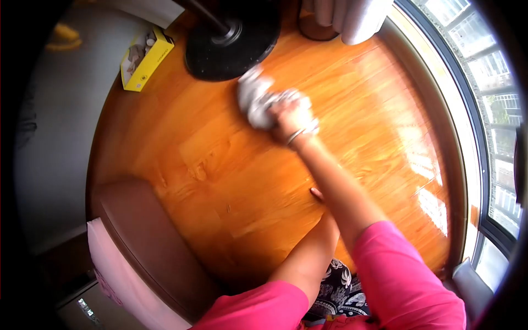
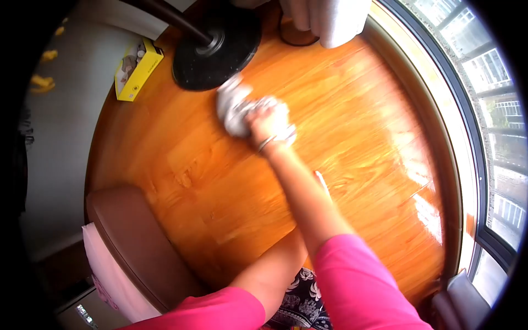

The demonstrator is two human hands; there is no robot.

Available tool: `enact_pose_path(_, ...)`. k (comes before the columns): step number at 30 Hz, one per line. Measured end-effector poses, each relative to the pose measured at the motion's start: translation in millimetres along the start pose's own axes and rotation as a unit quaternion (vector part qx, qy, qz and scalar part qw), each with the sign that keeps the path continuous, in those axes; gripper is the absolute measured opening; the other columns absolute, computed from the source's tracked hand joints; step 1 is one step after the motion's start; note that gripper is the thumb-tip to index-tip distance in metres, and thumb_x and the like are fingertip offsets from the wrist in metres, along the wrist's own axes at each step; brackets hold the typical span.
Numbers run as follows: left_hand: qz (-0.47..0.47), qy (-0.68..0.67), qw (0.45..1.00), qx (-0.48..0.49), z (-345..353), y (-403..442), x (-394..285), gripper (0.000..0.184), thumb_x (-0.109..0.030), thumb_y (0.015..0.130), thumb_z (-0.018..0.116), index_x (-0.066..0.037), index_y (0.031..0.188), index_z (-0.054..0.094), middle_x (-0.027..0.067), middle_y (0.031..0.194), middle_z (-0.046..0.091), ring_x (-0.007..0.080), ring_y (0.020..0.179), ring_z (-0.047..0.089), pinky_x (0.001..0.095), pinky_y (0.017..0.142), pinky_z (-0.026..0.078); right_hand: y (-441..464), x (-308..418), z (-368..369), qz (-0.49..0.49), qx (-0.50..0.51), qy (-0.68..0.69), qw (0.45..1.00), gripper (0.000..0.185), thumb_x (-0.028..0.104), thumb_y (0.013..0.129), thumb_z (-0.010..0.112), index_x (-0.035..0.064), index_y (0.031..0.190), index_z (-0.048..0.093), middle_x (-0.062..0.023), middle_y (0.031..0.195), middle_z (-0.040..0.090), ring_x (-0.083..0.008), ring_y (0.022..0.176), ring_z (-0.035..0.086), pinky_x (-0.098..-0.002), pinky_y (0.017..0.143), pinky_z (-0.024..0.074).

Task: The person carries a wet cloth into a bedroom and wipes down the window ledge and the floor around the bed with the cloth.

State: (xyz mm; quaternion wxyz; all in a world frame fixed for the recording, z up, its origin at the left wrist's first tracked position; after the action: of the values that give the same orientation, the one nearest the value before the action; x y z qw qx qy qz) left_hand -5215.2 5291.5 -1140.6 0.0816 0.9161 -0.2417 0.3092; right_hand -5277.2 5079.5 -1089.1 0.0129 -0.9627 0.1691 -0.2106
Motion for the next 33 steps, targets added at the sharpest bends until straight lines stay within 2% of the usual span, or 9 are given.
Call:
enact_pose_path(2, 0.334, 0.293, 0.84, 0.312, -43.3, 11.5, 28.8, 0.092, -0.068, 0.086, 0.04, -0.011, 0.151, 0.011, 0.0146, 0.158, 0.009, 0.0395, 0.144, 0.001, 0.069, 0.109, 0.009, -9.1, 51.2, 25.3, 0.027, 0.021, 0.15, 0.988, 0.03, 0.025, 0.083, 0.058, 0.0294, 0.111, 0.065, -0.0065, 0.13, 0.054, -0.0309, 0.128, 0.043, -0.0523, 0.106, 0.0303)
enact_pose_path(4, 0.299, 0.177, 0.913, 0.213, -31.7, 1.9, 28.8, 0.07, -0.052, 0.097, 0.031, -0.008, 0.15, 0.017, 0.0175, 0.154, 0.023, 0.0411, 0.141, 0.017, 0.0625, 0.113, 0.015, -2.6, 64.8, 27.5, 0.055, 0.061, 0.261, 0.962, 0.037, 0.019, 0.075, 0.069, 0.0244, 0.112, 0.064, -0.0076, 0.127, 0.057, -0.0345, 0.122, 0.048, -0.0469, 0.103, 0.0368)
enact_pose_path(7, 0.198, -0.147, 0.909, 0.335, -39.2, 10.2, 36.6, 0.141, -0.064, 0.059, 0.077, -0.003, 0.147, -0.015, 0.0325, 0.152, -0.003, 0.0394, 0.144, 0.001, 0.057, 0.113, 0.019, -0.6, 48.1, 27.8, 0.018, 0.014, 0.619, 0.785, 0.043, 0.006, 0.075, 0.068, 0.0131, 0.117, 0.059, -0.0102, 0.11, 0.065, -0.0278, 0.102, 0.062, -0.0355, 0.09, 0.0492)
enact_pose_path(8, 0.074, -0.024, 0.996, -0.043, 15.7, -14.5, 5.5, 0.135, -0.058, 0.061, 0.079, -0.008, 0.149, -0.011, 0.0312, 0.153, 0.0, 0.0384, 0.144, 0.002, 0.0559, 0.113, 0.019, -22.5, 41.2, -16.4, 0.038, 0.055, 0.756, 0.651, 0.041, 0.0, 0.079, 0.063, 0.0099, 0.119, 0.056, -0.0079, 0.111, 0.063, -0.02, 0.104, 0.06, -0.0303, 0.09, 0.0481)
enact_pose_path(10, 0.194, -0.385, 0.84, 0.329, 2.9, -1.6, 19.5, 0.086, -0.038, 0.089, 0.059, -0.012, 0.151, 0.006, 0.02, 0.156, 0.012, 0.0477, 0.14, 0.014, 0.0684, 0.107, 0.016, -71.4, 6.2, -64.6, 0.048, 0.024, 0.793, 0.607, 0.046, -0.003, 0.079, 0.064, 0.0101, 0.123, 0.053, -0.0053, 0.112, 0.06, -0.0171, 0.103, 0.057, -0.0291, 0.089, 0.0478)
enact_pose_path(13, 0.224, -0.369, 0.818, 0.381, -28.9, 12.7, 35.9, 0.146, -0.034, 0.05, 0.093, -0.011, 0.149, -0.012, 0.0256, 0.153, -0.02, 0.0492, 0.14, -0.011, 0.0719, 0.105, 0.007, -172.9, -68.7, -142.7, 0.032, -0.032, 0.671, 0.74, 0.067, 0.002, 0.079, 0.066, 0.0096, 0.14, 0.04, -0.0106, 0.134, 0.048, -0.0196, 0.124, 0.046, -0.0339, 0.102, 0.0389)
enact_pose_path(25, 0.254, -0.431, 0.748, 0.437, -39.6, 28.9, 78.9, 0.146, -0.05, 0.064, 0.082, -0.003, 0.137, -0.035, 0.0332, 0.142, -0.034, 0.0487, 0.135, -0.027, 0.0697, 0.106, 0.001, -375.8, -221.9, -28.9, 0.351, -0.06, -0.013, 0.934, 0.084, 0.018, 0.076, 0.061, 0.0318, 0.149, 0.022, -0.0273, 0.152, 0.019, -0.047, 0.134, 0.031, -0.0494, 0.107, 0.0341)
enact_pose_path(28, 0.105, -0.819, 0.459, 0.33, 21.7, 29.7, 127.3, 0.126, -0.045, 0.081, 0.069, -0.003, 0.138, -0.035, 0.0213, 0.15, -0.031, 0.0305, 0.142, -0.021, 0.0439, 0.115, -0.006, -343.4, -132.7, -26.0, 0.335, -0.011, -0.055, 0.941, 0.08, 0.012, 0.077, 0.06, 0.0273, 0.148, 0.026, -0.0258, 0.149, 0.024, -0.0488, 0.132, 0.03, -0.0503, 0.109, 0.031)
enact_pose_path(33, -0.088, -0.731, 0.657, 0.162, 120.0, -53.4, 244.1, 0.096, -0.053, 0.094, 0.046, 0.005, 0.146, -0.01, 0.028, 0.154, -0.003, 0.0377, 0.144, 0.002, 0.0438, 0.116, 0.005, -272.2, 36.9, 40.4, 0.263, 0.03, 0.073, 0.962, 0.068, 0.012, 0.078, 0.058, 0.0245, 0.142, 0.036, -0.0223, 0.15, 0.025, -0.051, 0.129, 0.034, -0.0525, 0.101, 0.0405)
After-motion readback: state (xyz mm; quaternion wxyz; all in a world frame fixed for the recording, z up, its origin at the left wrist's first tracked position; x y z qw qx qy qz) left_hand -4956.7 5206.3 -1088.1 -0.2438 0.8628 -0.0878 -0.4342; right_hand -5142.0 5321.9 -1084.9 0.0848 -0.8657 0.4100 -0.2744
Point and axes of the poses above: each hand's wrist, its own y-axis towards the middle knuckle, its own z-axis out of the palm, x = y × z, the point moved 1 cm from there along y, towards the middle knuckle
